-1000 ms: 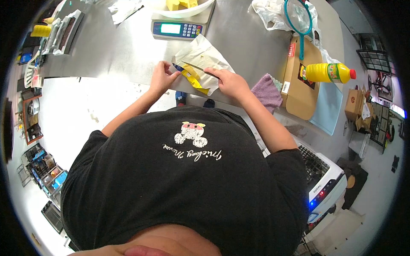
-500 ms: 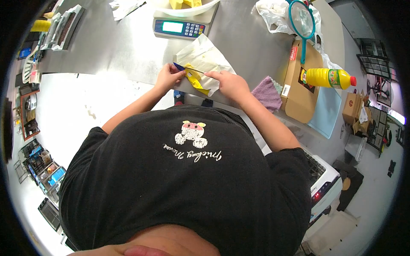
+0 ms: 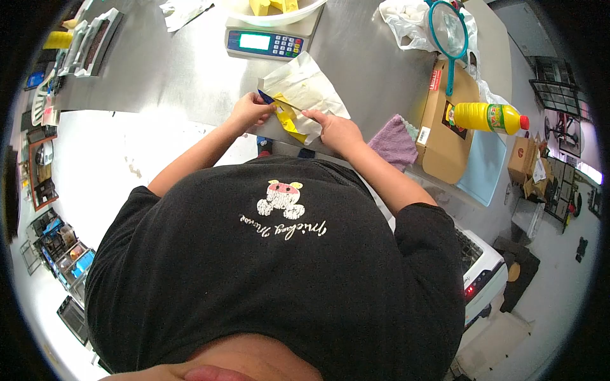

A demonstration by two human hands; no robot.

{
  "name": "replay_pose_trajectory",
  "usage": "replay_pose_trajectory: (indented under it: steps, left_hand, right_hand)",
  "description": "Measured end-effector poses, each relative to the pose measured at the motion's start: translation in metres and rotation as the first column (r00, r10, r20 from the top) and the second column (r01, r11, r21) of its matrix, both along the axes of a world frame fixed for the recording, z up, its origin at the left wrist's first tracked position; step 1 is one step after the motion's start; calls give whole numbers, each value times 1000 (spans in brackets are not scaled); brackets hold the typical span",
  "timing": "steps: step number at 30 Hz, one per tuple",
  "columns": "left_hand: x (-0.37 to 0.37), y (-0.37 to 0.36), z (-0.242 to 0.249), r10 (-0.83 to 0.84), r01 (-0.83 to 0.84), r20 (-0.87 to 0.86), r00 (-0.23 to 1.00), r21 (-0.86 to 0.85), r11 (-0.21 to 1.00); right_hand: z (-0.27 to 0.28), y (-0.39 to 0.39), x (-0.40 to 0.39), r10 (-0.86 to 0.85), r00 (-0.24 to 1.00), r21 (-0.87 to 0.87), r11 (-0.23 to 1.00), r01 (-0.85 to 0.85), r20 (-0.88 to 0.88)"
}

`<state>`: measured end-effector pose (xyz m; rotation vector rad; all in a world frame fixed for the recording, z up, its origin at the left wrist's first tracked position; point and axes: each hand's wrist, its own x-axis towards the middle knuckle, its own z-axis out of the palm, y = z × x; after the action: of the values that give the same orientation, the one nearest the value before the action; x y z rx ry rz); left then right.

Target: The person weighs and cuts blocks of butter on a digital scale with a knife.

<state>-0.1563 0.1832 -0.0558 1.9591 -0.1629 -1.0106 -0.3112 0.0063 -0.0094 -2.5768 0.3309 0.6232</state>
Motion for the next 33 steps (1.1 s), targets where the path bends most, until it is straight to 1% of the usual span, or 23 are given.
replay_pose_trajectory:
  steps: [2,5,8,12,14,15,17,21,23,24,25,26,27,28,29,30,32,33]
  left_hand:
    - [1,-2,8,15,-13,-68,998,24,1000]
    - [3,-2,2,18,-16,-90,996,21,1000]
    - [6,-1,-3,-13,15,-84,996,25,1000]
    - [8,-2,-7,-27,29,-54,998,41,999]
    - [10,-2,-5,-57,59,-28,998,99,993]
    - [10,-3,0,-58,60,-26,998,96,994]
    - [10,-4,12,-52,61,-64,997,141,988]
    - [13,-3,0,-21,27,-51,998,135,990]
    - [11,1,0,-204,165,161,966,228,960]
    - [7,0,-5,-271,172,335,903,296,939]
    - [9,-1,-9,-272,174,340,900,292,941]
    - [10,1,-12,-242,169,281,929,260,951]
    - [9,2,-8,-215,164,217,952,231,959]
    - [10,3,-1,-158,140,100,982,163,977]
    - [11,4,1,-165,147,99,981,163,976]
    - [12,5,3,-170,155,100,980,146,977]
    - [17,6,3,-183,169,107,977,127,977]
    - [19,6,6,-178,166,165,970,79,983]
  right_hand:
    - [3,1,2,-27,998,14,1000,28,-49]
    - [-6,2,-1,-48,999,46,998,48,0]
    - [-15,3,-3,-62,998,60,996,61,15]
    - [-15,9,-3,-80,997,50,996,80,9]
    - [-15,11,-2,-92,995,30,995,93,-40]
    - [-16,12,-2,-93,995,27,995,94,-38]
    - [-21,15,-4,-100,993,-9,995,101,58]
    - [-19,19,-8,-71,991,-80,993,81,112]
    - [-23,18,-9,-54,982,-167,982,84,181]
    - [-23,18,-9,-56,981,-170,982,88,183]
    - [-21,17,-9,-37,976,-193,978,79,215]
    - [-19,16,-8,-19,969,-215,974,73,245]
    - [-18,17,-9,-25,969,-219,973,80,246]
    - [-16,17,-9,-14,960,-260,961,89,278]
    - [-15,18,-10,-2,952,-300,949,99,307]
    - [-15,18,-11,-8,951,-299,948,105,308]
    - [-15,16,-11,-13,929,-300,945,133,371]
    - [-13,16,-11,-20,927,-301,943,142,374]
